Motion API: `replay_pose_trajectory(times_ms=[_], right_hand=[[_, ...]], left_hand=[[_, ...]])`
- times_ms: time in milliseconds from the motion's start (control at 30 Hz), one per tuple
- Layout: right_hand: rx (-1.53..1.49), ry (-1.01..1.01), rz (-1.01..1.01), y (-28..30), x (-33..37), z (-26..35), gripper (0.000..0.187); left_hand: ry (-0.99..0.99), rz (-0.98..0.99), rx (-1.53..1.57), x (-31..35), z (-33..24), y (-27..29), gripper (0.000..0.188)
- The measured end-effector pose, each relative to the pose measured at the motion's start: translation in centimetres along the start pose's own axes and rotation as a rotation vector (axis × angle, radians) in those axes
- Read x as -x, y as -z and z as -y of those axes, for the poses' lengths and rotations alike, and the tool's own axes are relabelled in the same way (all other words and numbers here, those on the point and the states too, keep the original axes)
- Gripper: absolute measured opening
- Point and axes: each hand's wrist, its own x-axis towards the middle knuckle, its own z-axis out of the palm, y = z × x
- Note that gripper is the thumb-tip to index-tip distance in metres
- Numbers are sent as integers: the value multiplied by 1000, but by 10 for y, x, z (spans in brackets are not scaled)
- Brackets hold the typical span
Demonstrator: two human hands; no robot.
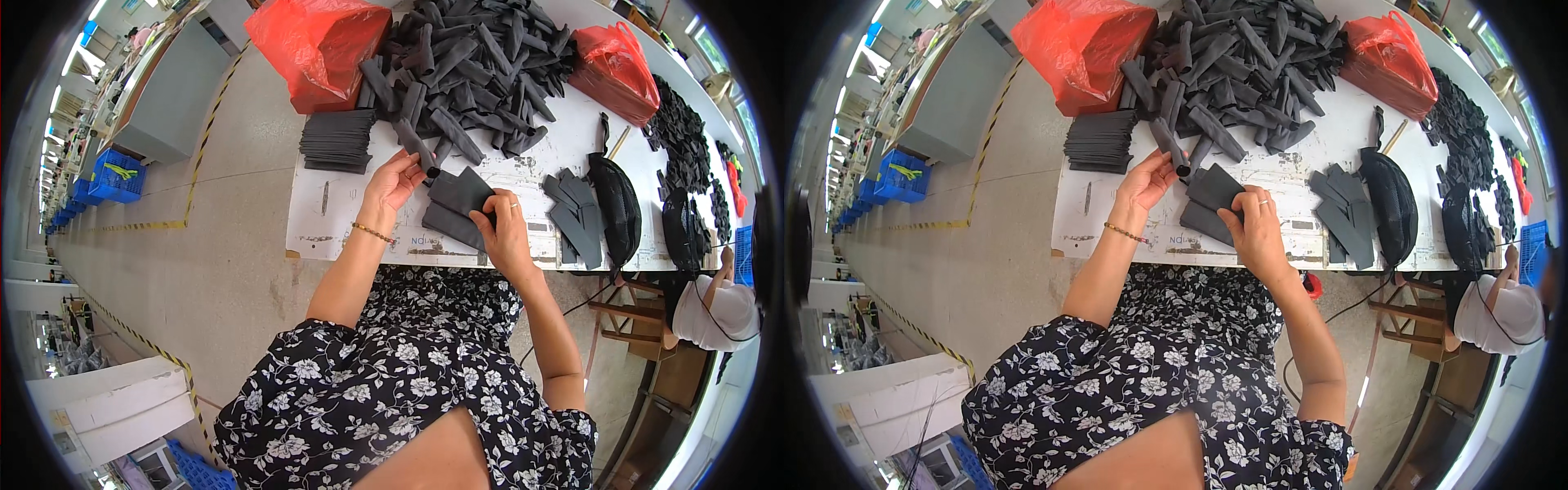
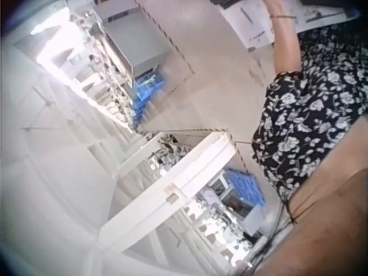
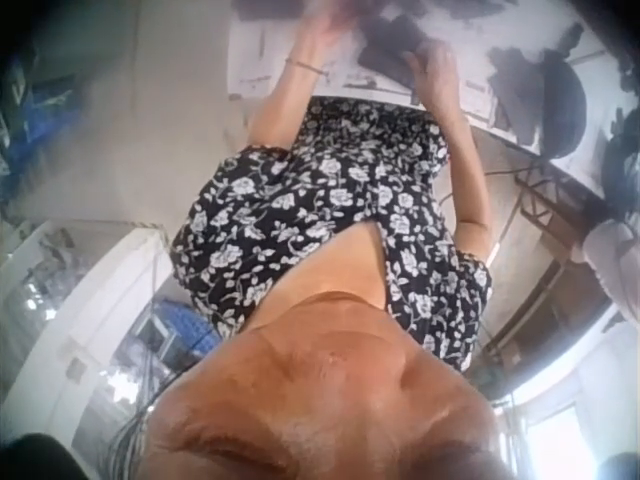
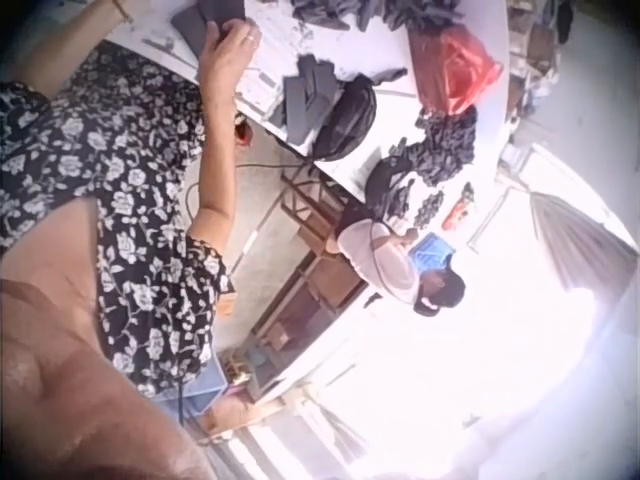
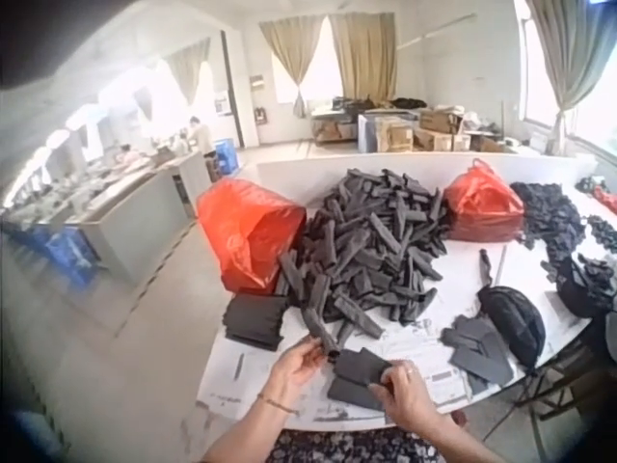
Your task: The person is manually folding and stacking small grey foam or fabric components at an assembly workbench.
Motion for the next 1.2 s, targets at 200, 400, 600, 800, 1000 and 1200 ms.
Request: replay_pose_trajectory(times_ms=[200,400,600,800,1000,1200], right_hand=[[-102,-153,54,9,-6,11,46],[-273,-224,39,9,-2,10,37],[-159,-87,36,3,-1,1,24],[-145,-34,-4,2,-1,-1,21],[-225,-224,-1,10,-1,7,24],[-289,-250,-84,7,-7,-1,25]], left_hand=[[-135,-104,-46,10,6,-18,22],[-92,-43,10,23,0,-50,23],[-136,-100,-87,13,6,-44,24],[-71,-142,-7,10,7,-37,23],[-29,-61,31,14,6,-42,21],[-21,-28,44,13,9,-43,20]])
